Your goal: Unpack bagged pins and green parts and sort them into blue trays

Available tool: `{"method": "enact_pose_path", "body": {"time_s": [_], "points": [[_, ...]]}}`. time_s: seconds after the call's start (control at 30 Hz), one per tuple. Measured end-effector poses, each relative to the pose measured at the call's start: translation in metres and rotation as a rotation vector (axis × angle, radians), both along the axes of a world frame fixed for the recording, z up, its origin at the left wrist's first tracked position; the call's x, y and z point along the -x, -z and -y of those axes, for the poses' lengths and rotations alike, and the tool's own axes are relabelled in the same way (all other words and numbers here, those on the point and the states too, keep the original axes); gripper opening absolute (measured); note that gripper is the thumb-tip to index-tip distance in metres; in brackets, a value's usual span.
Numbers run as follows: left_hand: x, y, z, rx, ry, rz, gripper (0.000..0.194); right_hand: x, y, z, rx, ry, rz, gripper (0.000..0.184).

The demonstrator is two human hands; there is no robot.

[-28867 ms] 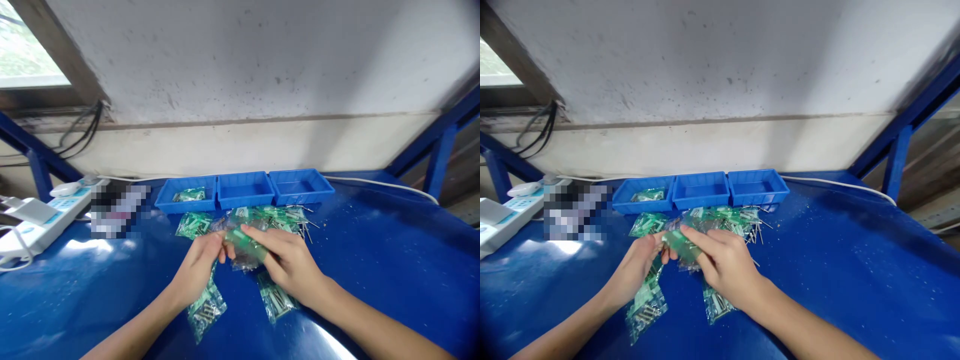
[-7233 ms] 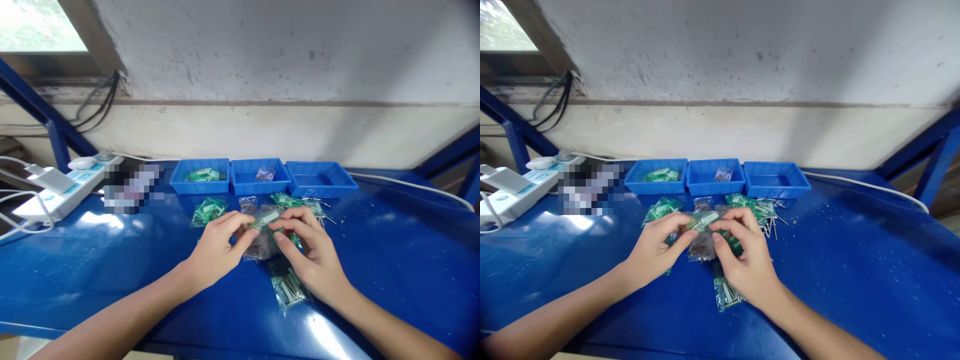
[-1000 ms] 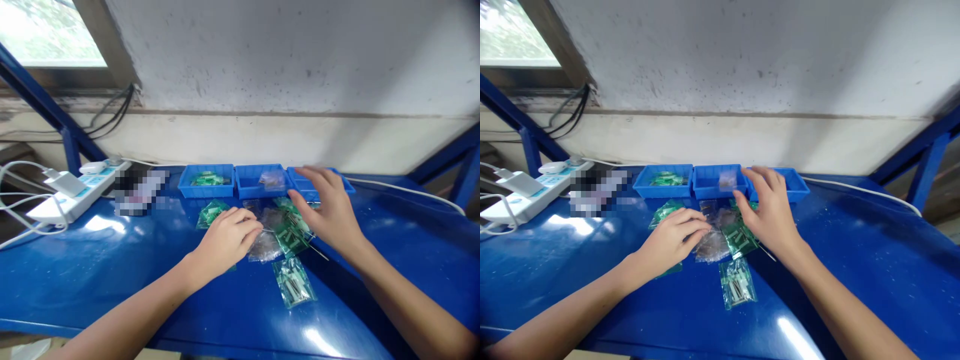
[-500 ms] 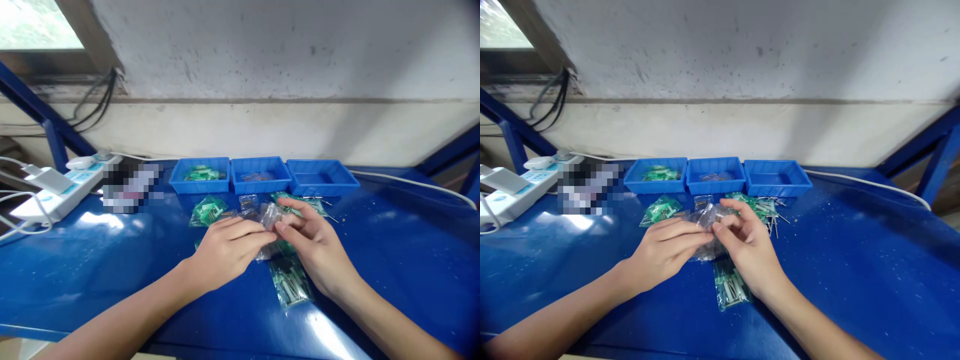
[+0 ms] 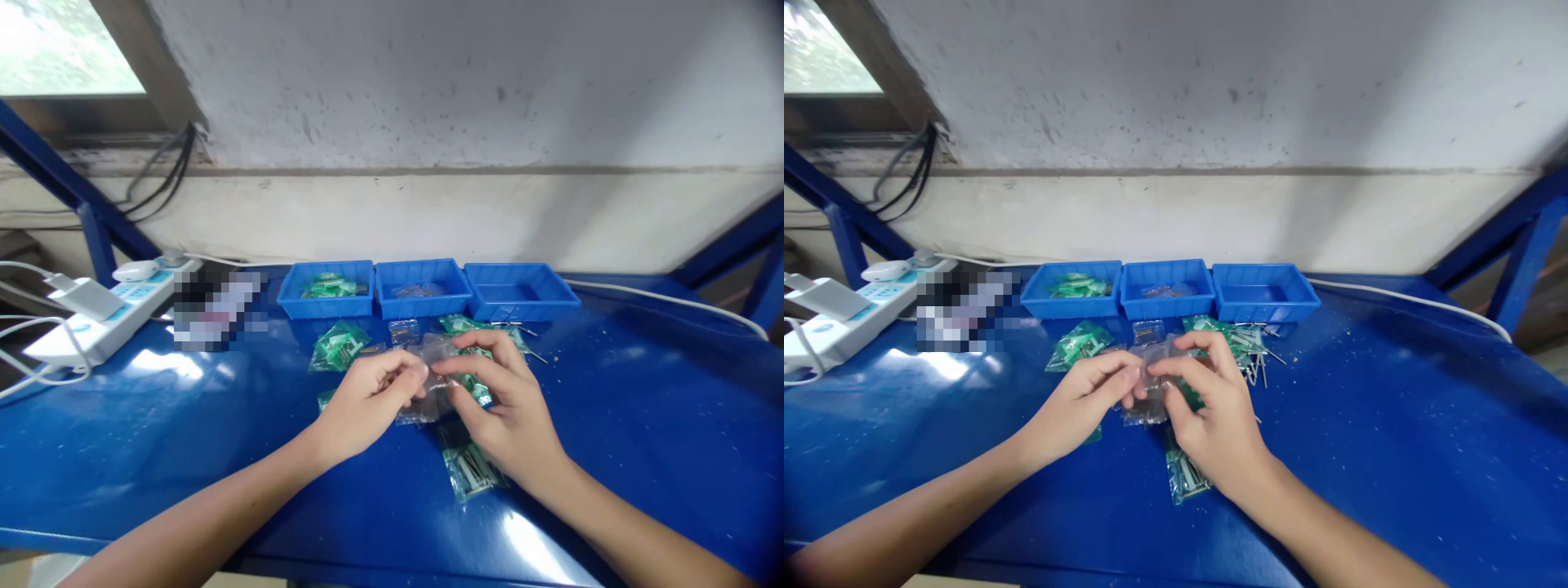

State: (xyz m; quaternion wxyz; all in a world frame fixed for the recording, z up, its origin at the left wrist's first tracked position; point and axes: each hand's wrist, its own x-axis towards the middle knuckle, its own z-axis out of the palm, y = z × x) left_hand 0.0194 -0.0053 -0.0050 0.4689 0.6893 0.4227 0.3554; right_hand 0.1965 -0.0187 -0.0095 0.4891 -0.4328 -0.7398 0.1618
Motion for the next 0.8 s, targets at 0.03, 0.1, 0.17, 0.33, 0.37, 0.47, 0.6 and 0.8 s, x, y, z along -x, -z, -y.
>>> {"method": "enact_pose_path", "body": {"time_s": [0.03, 0.1, 0.17, 0.33, 0.37, 0.47, 0.6, 0.8], "points": [[-0.001, 0.0, 0.0, 0.01, -0.023, 0.008, 0.022, 0.0, 0.001, 0.0, -0.02, 0.0, 0.023, 0.027], [-0.001, 0.0, -0.001, -0.045, -0.077, -0.009, 0.018, 0.0, 0.002, 0.001, 0.007, -0.02, 0.022, 0.032], [0.0, 0.002, -0.001, -0.196, -0.137, -0.071, 0.014, 0.001, 0.003, 0.001, 0.11, -0.083, -0.068, 0.035], [0.003, 0.005, 0.001, -0.638, -0.177, -0.148, 0.016, 0.004, 0.003, 0.0, 0.348, -0.224, -0.398, 0.035], [0.003, 0.005, 0.001, -0.692, -0.164, -0.132, 0.017, 0.004, 0.002, -0.001, 0.404, -0.234, -0.426, 0.03], [0.004, 0.005, 0.001, -0.773, -0.162, -0.119, 0.019, 0.004, 0.0, -0.003, 0.601, -0.296, -0.537, 0.02], [0.006, 0.004, 0.0, -0.816, -0.218, -0.146, 0.02, 0.007, -0.004, -0.003, 0.782, -0.41, -0.73, 0.03], [0.008, 0.006, -0.002, -0.804, -0.2, -0.176, 0.024, 0.012, -0.005, 0.001, 0.719, -0.26, -0.675, 0.022]]}}
